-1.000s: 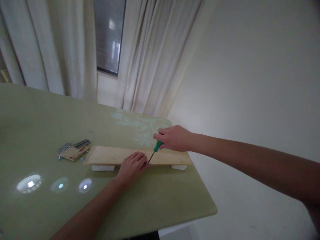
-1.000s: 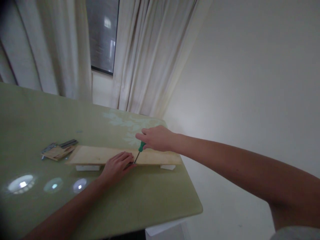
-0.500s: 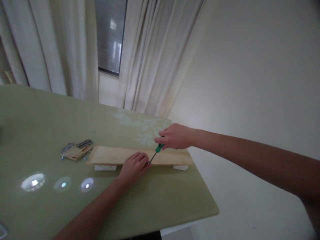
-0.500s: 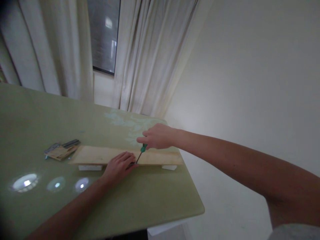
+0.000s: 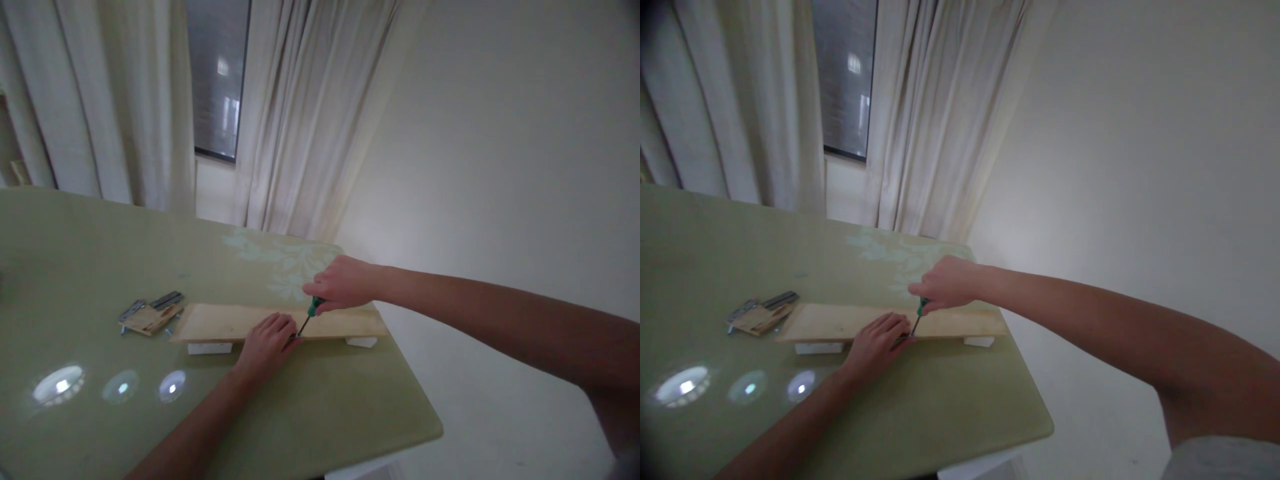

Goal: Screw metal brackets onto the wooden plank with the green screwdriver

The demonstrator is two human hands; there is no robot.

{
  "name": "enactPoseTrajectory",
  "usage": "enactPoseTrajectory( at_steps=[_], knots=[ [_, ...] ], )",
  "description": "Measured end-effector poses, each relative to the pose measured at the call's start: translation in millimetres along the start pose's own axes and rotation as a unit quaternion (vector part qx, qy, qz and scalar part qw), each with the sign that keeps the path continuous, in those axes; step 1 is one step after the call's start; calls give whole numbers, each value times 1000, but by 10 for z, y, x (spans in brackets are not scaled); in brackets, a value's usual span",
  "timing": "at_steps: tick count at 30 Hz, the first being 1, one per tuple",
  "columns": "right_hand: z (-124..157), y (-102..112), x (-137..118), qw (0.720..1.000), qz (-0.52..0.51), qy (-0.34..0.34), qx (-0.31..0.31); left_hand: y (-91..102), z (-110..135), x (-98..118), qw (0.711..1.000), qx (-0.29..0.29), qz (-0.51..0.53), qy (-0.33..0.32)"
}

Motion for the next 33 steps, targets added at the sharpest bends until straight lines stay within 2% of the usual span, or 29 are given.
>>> enactPoseTrajectory(
  at_steps=[2, 4, 5, 7, 9, 11, 12, 13, 14, 16, 18, 19, 21, 24, 26, 28, 31, 33],
  knots=[
    [-26, -68, 117, 987, -69, -137, -48, -3, 4, -8, 1000, 3, 8, 0],
    [-21, -128, 191, 969, -112, -205, -77, -4, 7, -17, 1000, 5, 16, 3],
    [-14, -140, 213, 968, -118, -207, -77, -5, 8, -21, 1000, 6, 19, 5],
    [5, -123, 233, 981, -91, -163, -50, -13, 11, -25, 1000, 3, 20, 8],
    [32, -78, 182, 998, -28, -57, -12, -21, 14, -25, 1000, 1, 19, 7],
    [60, -42, 68, 998, 34, 56, 22, -24, 15, -24, 1000, 1, 16, 6],
    [61, -33, 20, 995, 46, 78, 32, -23, 16, -23, 1000, 1, 15, 6],
    [45, -30, -4, 997, 42, 64, 34, -19, 16, -22, 1000, 2, 14, 5],
    [20, -32, -3, 999, 23, 14, 29, -15, 15, -19, 1000, 2, 14, 3],
    [-13, -55, 42, 991, -32, -130, 6, -2, 12, -14, 1000, 4, 14, 0],
    [-14, -65, 60, 975, -76, -210, -13, 10, 7, -7, 1000, 6, 14, -4],
    [-13, -53, 59, 973, -91, -211, -18, 15, 4, -5, 1000, 6, 14, -4],
    [-9, -1, 48, 982, -100, -156, -17, 23, -3, 1, 1000, 8, 11, -5],
    [16, 112, 24, 999, -33, -35, 23, 32, -14, 9, 1000, 4, 7, 0],
    [15, 132, 19, 999, 4, -8, 37, 34, -18, 11, 1000, -4, 8, 4],
    [-10, 99, 62, 997, -7, -68, 22, 36, -17, 11, 1000, -6, 11, 5],
    [-19, -2, 128, 976, -68, -200, -45, 34, -10, 5, 1000, 0, 13, 3],
    [3, -34, 123, 966, -95, -230, -76, 29, -4, -2, 1000, 1, 8, 3]
  ],
)
Point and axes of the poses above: each hand's wrist, its own z-axis away from the middle knuckle, its own y-axis out of the back of the hand, x = y × z, the point moved 5 cm from there along -z, towards the middle knuckle, and after that the axes turned 4 degrees about z, right-handed, at the moved point
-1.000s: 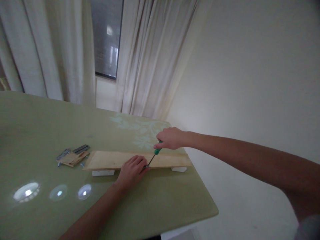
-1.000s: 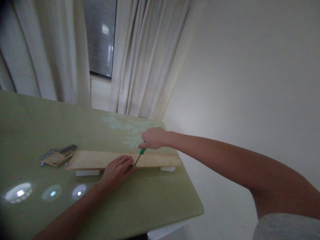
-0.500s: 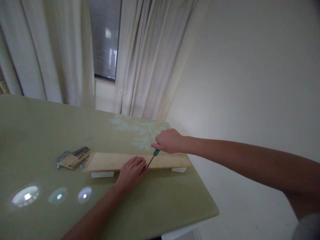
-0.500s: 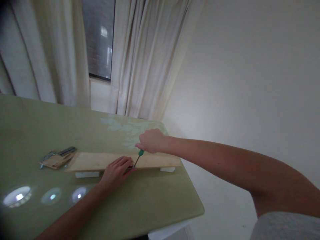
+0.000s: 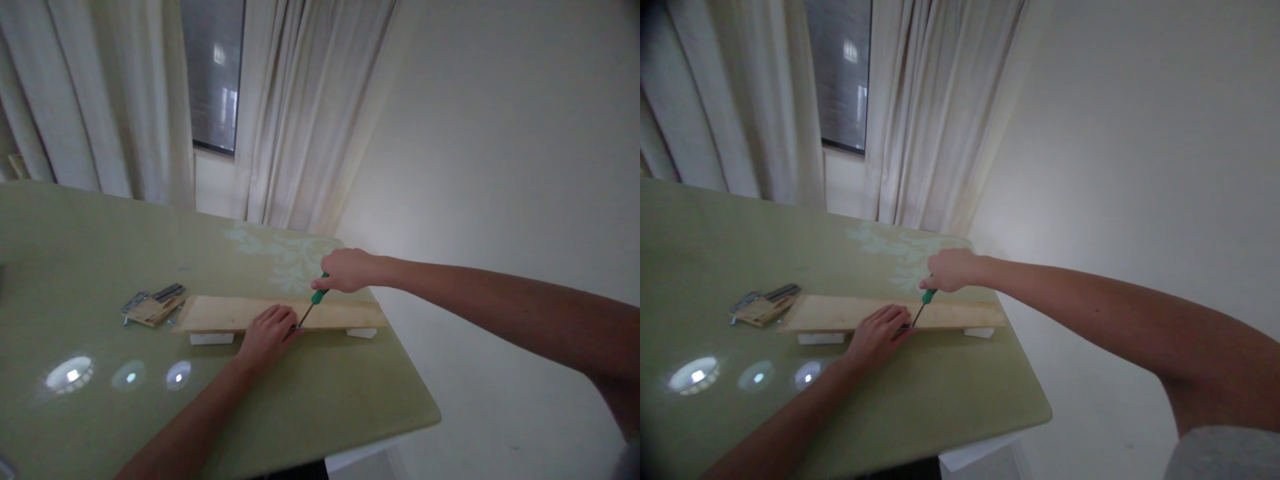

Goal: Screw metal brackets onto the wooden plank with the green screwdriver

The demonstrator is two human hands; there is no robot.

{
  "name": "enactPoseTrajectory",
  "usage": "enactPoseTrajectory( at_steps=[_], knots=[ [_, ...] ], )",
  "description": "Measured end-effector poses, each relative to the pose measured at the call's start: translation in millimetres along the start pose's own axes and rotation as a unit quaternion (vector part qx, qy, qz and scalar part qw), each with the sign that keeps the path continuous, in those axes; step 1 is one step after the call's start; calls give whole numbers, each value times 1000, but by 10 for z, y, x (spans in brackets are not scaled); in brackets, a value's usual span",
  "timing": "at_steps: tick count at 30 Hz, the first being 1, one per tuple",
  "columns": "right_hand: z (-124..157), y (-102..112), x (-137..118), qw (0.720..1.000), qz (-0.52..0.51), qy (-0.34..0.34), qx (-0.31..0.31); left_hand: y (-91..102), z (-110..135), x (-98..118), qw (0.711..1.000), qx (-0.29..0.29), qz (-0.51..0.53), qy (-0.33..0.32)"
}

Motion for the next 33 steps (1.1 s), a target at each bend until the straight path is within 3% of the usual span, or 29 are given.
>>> enactPoseTrajectory(
  at_steps=[2, 4, 7, 9, 12, 14, 19, 24, 26, 28, 31, 33],
  knots=[
    [42, 27, -21, 999, 2, 29, 15, -3, 2, -3, 1000, -1, -4, -1],
    [106, 80, -82, 990, 35, 122, 58, -2, 1, -2, 1000, -4, -2, -1],
    [218, 104, -179, 951, 112, 270, 102, 0, -3, 3, 1000, -10, 1, 0],
    [229, 103, -157, 953, 126, 256, 101, -1, -4, 4, 1000, -14, 0, 4],
    [222, 105, -76, 980, 97, 154, 76, 1, -3, -2, 1000, -15, -4, 13],
    [241, 101, -65, 987, 84, 122, 63, 4, -3, -5, 1000, -15, -4, 15],
    [252, 83, -113, 990, 33, 118, 71, 6, -7, 4, 1000, -15, -3, 13],
    [255, 60, -129, 971, -130, 169, 109, 63, -5, -13, 1000, -11, 4, -11],
    [268, 53, -24, 951, -217, 140, 167, 133, -1, -57, 1000, -6, 8, -24],
    [276, -16, 132, 914, -313, 83, 243, 211, 3, -125, 1000, -7, 0, -26],
    [239, -311, 298, 830, -432, -20, 351, 290, 4, -216, 999, -27, -17, -23],
    [166, -604, 282, 752, -509, -74, 412, 314, 3, -233, 999, -42, -17, -30]
  ],
)
Point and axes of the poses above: each hand's wrist, its own z-axis away from the middle knuckle, its own y-axis out of the back of the hand, x = y × z, the point moved 5 cm from there along -z, towards the middle knuckle, and after that the axes turned 4 degrees about z, right-handed, at the moved point
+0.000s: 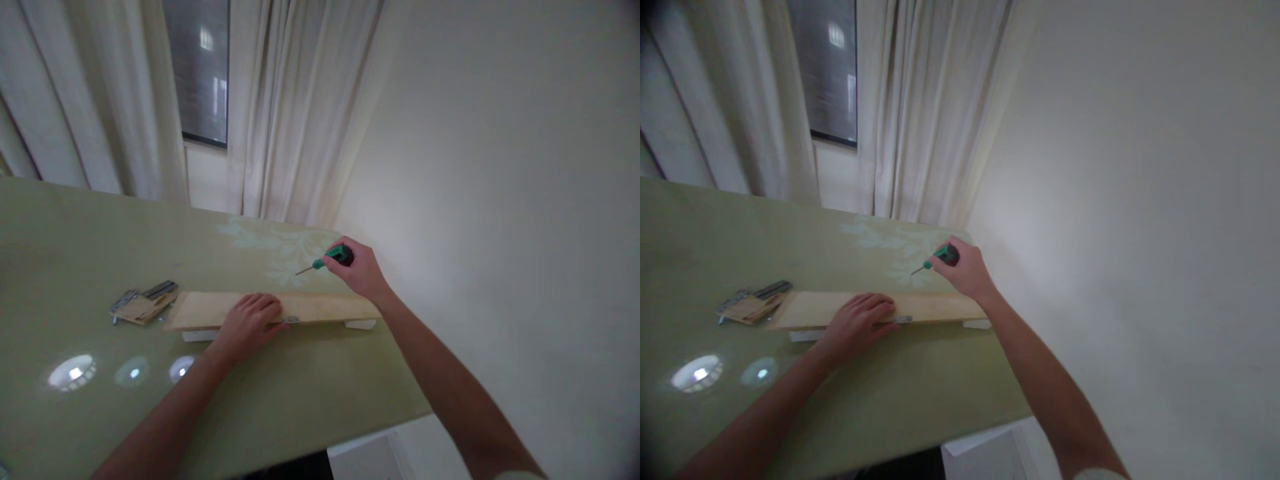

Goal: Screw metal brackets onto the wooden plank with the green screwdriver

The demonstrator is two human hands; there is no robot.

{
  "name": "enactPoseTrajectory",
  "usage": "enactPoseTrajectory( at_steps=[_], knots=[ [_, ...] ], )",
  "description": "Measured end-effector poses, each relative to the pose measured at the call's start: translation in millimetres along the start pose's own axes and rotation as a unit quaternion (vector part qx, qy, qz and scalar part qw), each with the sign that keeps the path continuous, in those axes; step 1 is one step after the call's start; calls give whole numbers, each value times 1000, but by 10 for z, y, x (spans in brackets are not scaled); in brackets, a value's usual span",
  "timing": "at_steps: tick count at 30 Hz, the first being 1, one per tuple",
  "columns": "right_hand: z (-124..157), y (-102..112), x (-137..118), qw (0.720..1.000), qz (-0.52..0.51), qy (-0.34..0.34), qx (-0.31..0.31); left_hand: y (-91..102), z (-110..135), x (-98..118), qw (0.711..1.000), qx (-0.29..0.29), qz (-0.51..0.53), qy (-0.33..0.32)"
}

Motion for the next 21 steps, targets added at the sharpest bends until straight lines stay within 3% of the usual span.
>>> enactPoseTrajectory(
  at_steps=[3, 6, 9, 13, 15, 17, 21],
  knots=[
    [272, -311, 362, 976, -146, -81, 140, 18, -1, 33, 1000, -14, 16, -21],
    [569, -636, 570, 942, -225, -122, 215, 36, -3, 83, 999, -20, 33, -39],
    [807, -809, 620, 940, -246, -104, 211, 56, -6, 109, 998, -23, 40, -40],
    [989, -865, 545, 962, -207, -38, 174, 66, -7, 128, 998, -33, 40, -27],
    [1023, -890, 512, 959, -214, -43, 181, 64, -3, 151, 999, -27, 31, -25],
    [1028, -951, 524, 937, -278, -104, 186, 62, 2, 187, 999, -10, 19, -27],
    [1025, -1033, 561, 864, -412, -207, 202, 44, 4, 271, 999, 4, 12, -35]
  ],
)
Point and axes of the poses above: each hand's wrist, its own z-axis away from the middle knuckle, its own y-axis out of the back of the hand, x = y × z, the point moved 5 cm from there along -z, towards the middle knuckle, and after that the axes turned 4 degrees about z, right-handed, at the moved point
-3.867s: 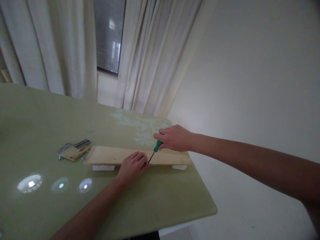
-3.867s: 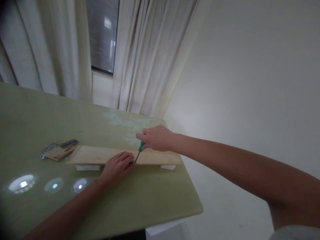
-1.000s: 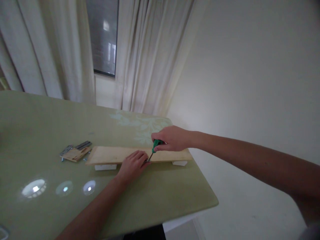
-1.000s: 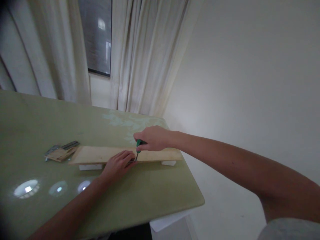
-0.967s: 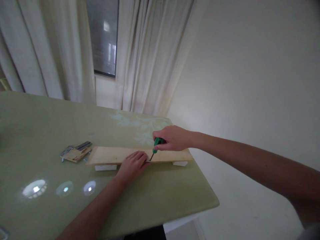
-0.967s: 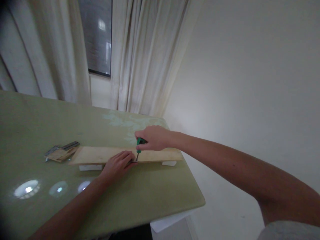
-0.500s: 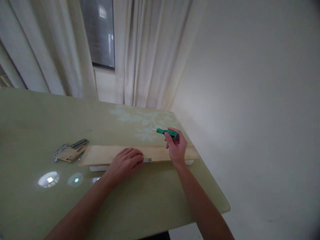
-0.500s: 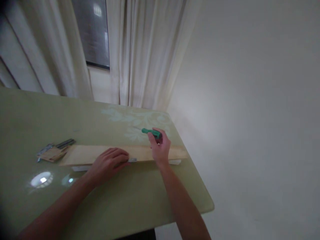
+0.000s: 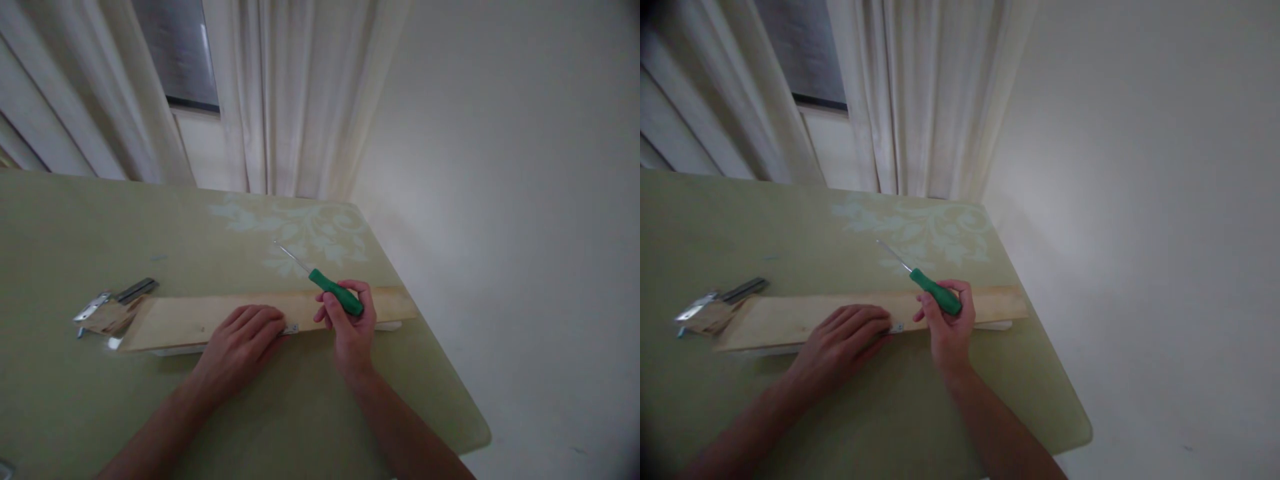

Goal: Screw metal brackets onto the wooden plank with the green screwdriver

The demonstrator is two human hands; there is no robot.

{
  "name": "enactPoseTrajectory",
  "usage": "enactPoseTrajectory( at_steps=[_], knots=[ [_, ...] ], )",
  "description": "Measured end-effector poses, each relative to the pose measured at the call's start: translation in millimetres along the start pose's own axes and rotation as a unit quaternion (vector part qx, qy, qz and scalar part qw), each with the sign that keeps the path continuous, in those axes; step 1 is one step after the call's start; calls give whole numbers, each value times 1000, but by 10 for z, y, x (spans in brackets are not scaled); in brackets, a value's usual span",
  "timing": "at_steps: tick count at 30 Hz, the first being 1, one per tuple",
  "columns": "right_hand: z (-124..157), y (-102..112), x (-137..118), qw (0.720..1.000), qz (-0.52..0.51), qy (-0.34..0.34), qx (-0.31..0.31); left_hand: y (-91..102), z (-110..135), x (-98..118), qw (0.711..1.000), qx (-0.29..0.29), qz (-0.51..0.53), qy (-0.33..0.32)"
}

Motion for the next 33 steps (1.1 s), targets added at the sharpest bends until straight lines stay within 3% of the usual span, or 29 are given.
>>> enactPoseTrajectory(
  at_steps=[8, 16, 22, 28, 33],
  knots=[
    [-155, 212, -186, 995, -72, 4, 75, -20, 45, -26, 999, -30, -41, -4],
    [-165, 80, -96, 997, -54, -49, -25, 13, 33, 8, 997, -22, -46, -58],
    [-230, 98, -58, 998, -48, -34, -27, 86, -1, -20, 999, 21, -24, -29],
    [-322, 158, -81, 998, -56, 2, -24, 37, 16, -29, 995, -44, -57, -71],
    [-302, 141, -41, 998, -62, -25, -16, 22, 17, -10, 995, -42, -34, -85]
  ],
)
Point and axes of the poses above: each hand's wrist, its own z-axis away from the middle knuckle, its own y-axis out of the back of the hand, x = y × z, the point moved 5 cm from there along -z, towards the middle knuckle, and after that the axes turned 4 degrees about z, right-handed, at the moved point
